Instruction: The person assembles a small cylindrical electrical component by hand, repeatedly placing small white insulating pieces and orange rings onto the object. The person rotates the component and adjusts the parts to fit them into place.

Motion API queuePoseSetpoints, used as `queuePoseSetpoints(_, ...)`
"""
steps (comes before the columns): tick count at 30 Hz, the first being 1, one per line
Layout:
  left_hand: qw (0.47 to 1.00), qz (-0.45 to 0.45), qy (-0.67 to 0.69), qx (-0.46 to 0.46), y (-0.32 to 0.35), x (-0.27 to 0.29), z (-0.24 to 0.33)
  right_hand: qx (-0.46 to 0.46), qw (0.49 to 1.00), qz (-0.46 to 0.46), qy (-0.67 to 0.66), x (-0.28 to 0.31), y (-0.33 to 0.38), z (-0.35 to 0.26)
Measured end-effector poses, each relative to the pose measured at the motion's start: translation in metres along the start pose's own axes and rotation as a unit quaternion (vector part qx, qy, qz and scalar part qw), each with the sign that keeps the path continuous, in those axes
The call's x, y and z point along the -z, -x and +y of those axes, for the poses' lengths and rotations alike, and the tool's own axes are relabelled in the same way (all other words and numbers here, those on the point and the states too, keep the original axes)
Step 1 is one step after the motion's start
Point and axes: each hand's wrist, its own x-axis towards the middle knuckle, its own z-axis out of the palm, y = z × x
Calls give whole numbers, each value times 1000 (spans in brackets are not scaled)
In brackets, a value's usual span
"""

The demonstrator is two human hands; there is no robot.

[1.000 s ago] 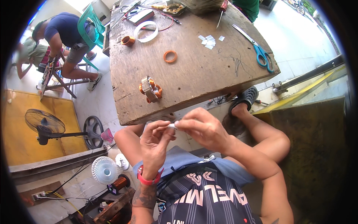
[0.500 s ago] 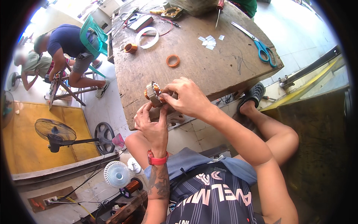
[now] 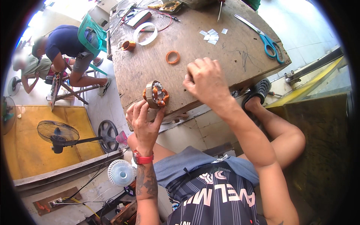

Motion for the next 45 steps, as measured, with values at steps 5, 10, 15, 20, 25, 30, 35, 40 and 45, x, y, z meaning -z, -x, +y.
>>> queuePoseSetpoints(5,997,3,29,-68,-7,3,-14,1,997,72,-29,11,20,2)
queuePoseSetpoints(10,997,10,30,-70,-4,0,-16,68,985,26,-159,-3,43,-40)
queuePoseSetpoints(15,997,7,25,-78,-3,0,-18,141,986,3,-90,-15,34,-45)
queuePoseSetpoints(20,996,17,35,-86,-3,-2,-19,233,971,10,-46,-13,30,-36)
queuePoseSetpoints(25,996,13,38,-77,-4,0,-17,277,960,16,-32,-13,28,-30)
queuePoseSetpoints(30,997,8,51,-62,-7,1,-14,305,952,-1,-28,-14,26,-28)
queuePoseSetpoints(35,994,-16,48,-95,-11,4,-23,243,968,-18,-64,-12,30,-31)
queuePoseSetpoints(40,991,-3,48,-122,-9,0,-28,94,978,24,-183,-5,48,-37)
queuePoseSetpoints(45,991,2,57,-120,-7,-2,-29,46,978,28,-203,-9,52,-44)
